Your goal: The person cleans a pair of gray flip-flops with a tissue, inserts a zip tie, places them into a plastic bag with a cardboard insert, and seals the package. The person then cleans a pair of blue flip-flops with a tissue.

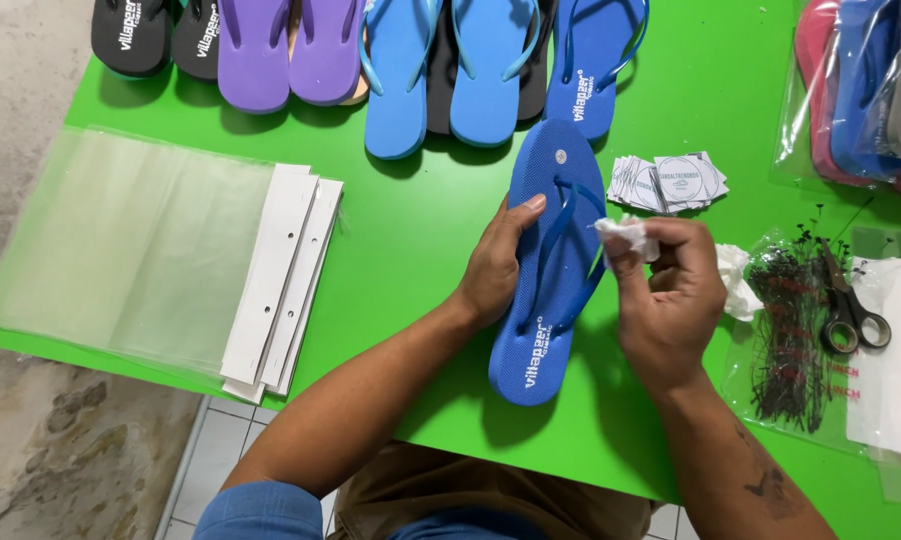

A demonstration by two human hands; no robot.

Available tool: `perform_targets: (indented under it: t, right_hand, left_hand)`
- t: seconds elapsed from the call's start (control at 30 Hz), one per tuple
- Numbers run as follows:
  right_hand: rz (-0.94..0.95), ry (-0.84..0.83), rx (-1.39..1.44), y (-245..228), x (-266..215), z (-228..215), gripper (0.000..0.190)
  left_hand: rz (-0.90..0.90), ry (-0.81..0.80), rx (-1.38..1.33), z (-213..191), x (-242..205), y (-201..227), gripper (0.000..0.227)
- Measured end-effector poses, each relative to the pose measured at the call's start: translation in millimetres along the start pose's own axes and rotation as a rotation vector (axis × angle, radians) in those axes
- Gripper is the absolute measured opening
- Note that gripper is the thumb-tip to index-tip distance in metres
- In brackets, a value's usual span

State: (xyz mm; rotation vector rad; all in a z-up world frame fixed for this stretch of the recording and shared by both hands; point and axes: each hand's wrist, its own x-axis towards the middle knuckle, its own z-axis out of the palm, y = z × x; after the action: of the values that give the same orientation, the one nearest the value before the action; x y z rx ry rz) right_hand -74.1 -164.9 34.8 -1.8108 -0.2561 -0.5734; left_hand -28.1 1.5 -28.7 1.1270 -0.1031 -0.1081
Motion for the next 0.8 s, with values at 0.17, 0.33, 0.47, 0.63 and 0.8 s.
perform_targets:
  t: [0.17,0.33,0.47,0.63,0.8]
  right_hand:
    - [0.049,0.047,0.056,7.1,7.6,-8.2,0.023]
    - [-0.009,0.086,0.064,2.9,1.7,-9.5,0.024]
    - [0.019,0.096,0.13,0.4,-4.7,-9.8,0.025]
    - [0.016,0.104,0.122,-16.4,2.2,-13.2,0.022]
    - [-0.138,0.062,-0.092,-24.8,7.5,-19.1,0.016]
  left_hand:
    - [-0.021,-0.148,-0.138,21.4,-14.1,25.5,0.043]
    - [-0.038,-0.13,-0.311,30.1,-24.0,36.4,0.045]
    - [0.003,-0.182,-0.104,38.3,-27.0,60.7,0.051]
    - [0.04,-0.243,0.148,44.7,-26.4,69.7,0.063]
    - [0.023,-0.257,0.284,44.2,-22.5,60.0,0.059]
